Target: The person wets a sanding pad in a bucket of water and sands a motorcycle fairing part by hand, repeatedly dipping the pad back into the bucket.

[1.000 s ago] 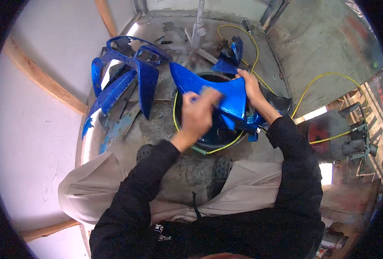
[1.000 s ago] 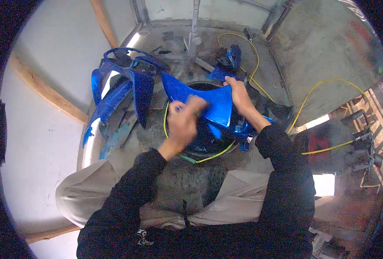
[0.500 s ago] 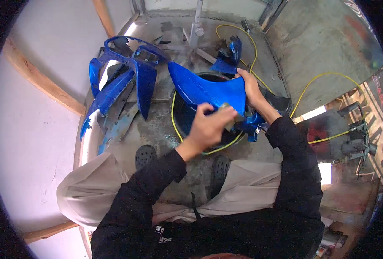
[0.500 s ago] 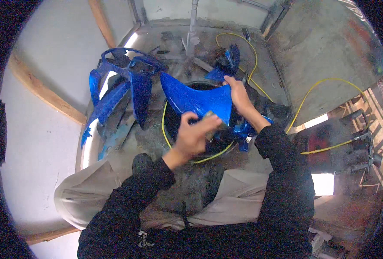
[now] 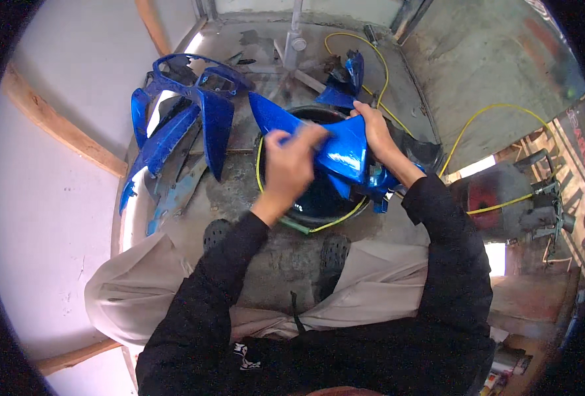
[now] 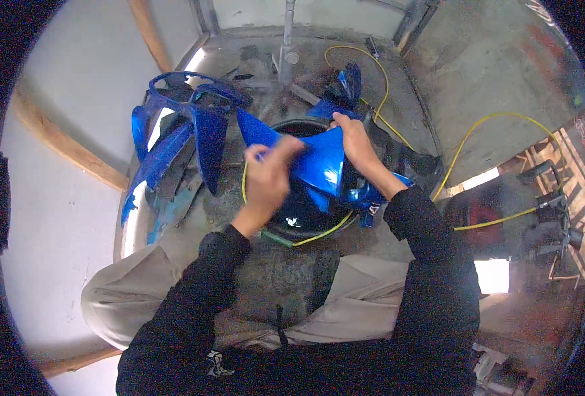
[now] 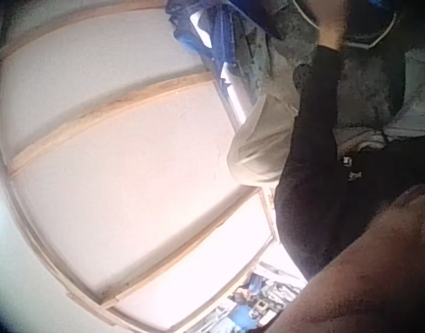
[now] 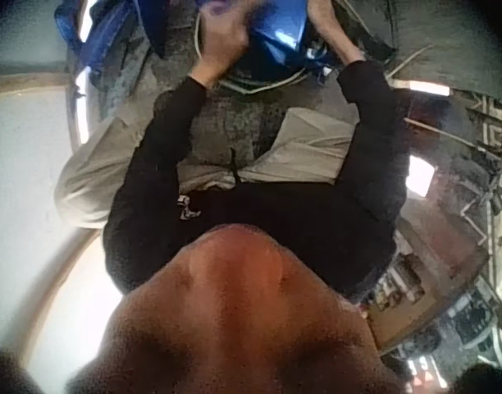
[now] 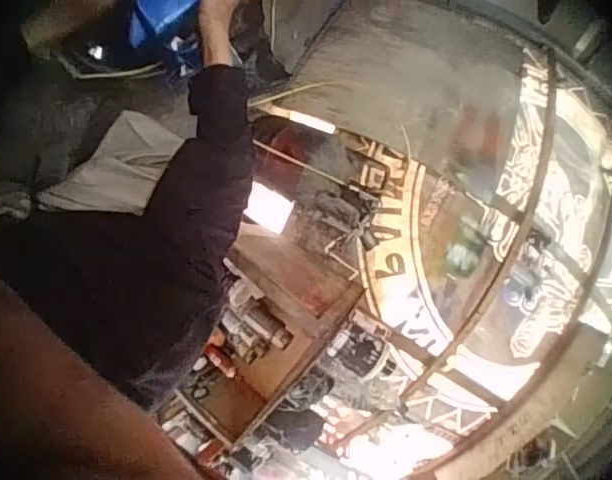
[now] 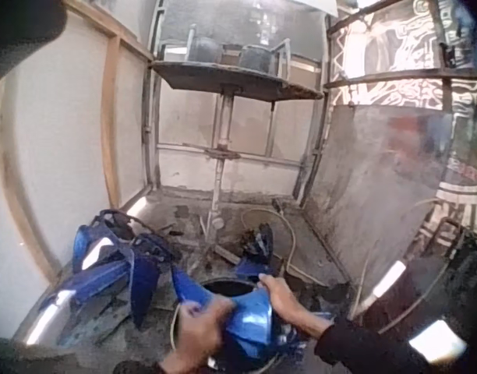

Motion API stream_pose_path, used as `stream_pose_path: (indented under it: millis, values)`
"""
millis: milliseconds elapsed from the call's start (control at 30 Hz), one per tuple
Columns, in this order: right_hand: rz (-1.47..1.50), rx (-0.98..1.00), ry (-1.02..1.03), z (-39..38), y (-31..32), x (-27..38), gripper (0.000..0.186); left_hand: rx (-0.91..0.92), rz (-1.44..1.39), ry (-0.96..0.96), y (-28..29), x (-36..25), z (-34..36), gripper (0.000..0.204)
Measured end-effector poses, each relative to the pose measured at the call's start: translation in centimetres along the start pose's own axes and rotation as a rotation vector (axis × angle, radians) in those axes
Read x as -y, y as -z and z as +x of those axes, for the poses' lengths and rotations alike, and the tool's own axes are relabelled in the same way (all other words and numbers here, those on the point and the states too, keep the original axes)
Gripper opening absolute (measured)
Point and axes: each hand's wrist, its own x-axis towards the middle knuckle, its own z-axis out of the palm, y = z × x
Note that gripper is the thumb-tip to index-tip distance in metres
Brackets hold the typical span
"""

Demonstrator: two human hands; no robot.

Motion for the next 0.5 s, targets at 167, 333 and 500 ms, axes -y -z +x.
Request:
stream_pose_path:
  millis: [167, 333, 500]
  values:
    - [-0.102, -0.019, 0.135, 0.3, 1.2, -1.6, 0.042, -0.046, 0.061, 0.204, -0.7, 1.0, 1.2, 0.027]
    - [-0.054, -0.028, 0.034, 0.5, 0.6, -1.2, 0.051, 0.094, -0.217, -0.117, -1.8, -6.8, -2.0, 0.042]
    - [-0.026, -0.054, 0.058, 0.1, -0.1, -0.4, 0.053, -0.027, 0.044, 0.001, 0.6, 2.2, 0.0, 0.033]
